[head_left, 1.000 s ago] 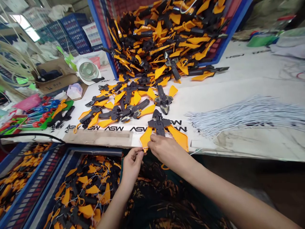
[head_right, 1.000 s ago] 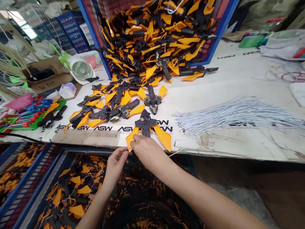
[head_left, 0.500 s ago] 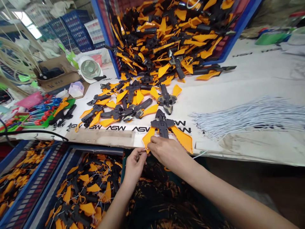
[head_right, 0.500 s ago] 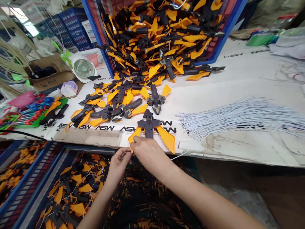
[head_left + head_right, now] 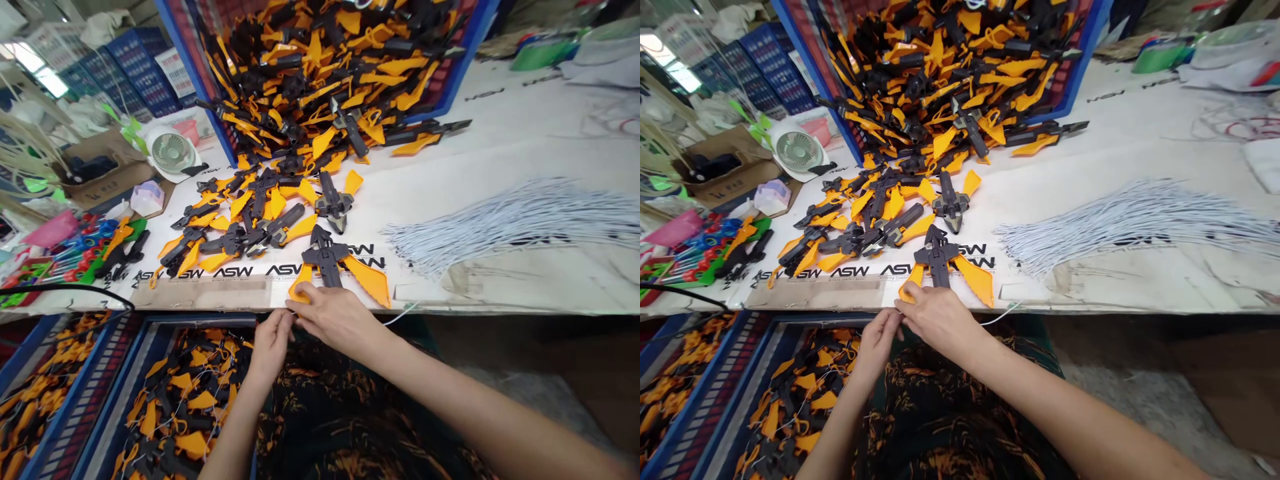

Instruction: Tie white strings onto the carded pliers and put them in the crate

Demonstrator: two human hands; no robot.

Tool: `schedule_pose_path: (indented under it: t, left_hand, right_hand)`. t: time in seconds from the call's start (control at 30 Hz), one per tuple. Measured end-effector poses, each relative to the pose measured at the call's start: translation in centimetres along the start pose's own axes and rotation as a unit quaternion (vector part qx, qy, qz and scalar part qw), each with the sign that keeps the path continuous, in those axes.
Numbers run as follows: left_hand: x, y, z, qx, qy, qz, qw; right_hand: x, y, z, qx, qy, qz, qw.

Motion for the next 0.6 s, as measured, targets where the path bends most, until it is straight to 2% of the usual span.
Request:
schedule_pose_path:
  t: [0.2,0.3,0.4,0.47,0.53,0.6]
  left_hand:
    - [0.9,2.2,-6.7,0.152,0.041,0.009,0.987]
    - [1.0,3.4,-8.4,0.203,0.096,0.01,0.974]
    - [1.1,3.9,-7.5,0.162,0.092,-0.009,0.982]
    - [1.6,3.9,-6.3,0.118,0.097,-0.008,0.988]
    - [2.1,3.8,-5.2,0.082,0.128,0.003,0.988]
    - [2.7,3.7,-4.4,0.058,0.176,0.007,0.983]
  right_hand:
    - [0.5,0.2,-0.6,-0.006,-0.027,0.011,1.0]
    - [0.7,0.3,-0.7,-0.007,-0.035,0.006,0.999]
    - [0.5,0.4,-0.9,0.015,-0.065,0.013,0.998]
    - [-0.2,0.5,-1.2,0.051,-0.139,0.016,0.989]
    - [-1.2,0.7,-1.3,0.093,-0.256,0.001,0.962]
    - [-2.1,0.8,-1.3,0.134,-0.366,-0.023,0.921]
Point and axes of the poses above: each hand's wrist, its own y-axis away from the middle knuckle, its own z-axis out of the palm, x = y × z, the point moved 6 cm from there along -y, towards the middle knuckle, and after that the axes turned 7 degrees about y, right-handed, at the moved point
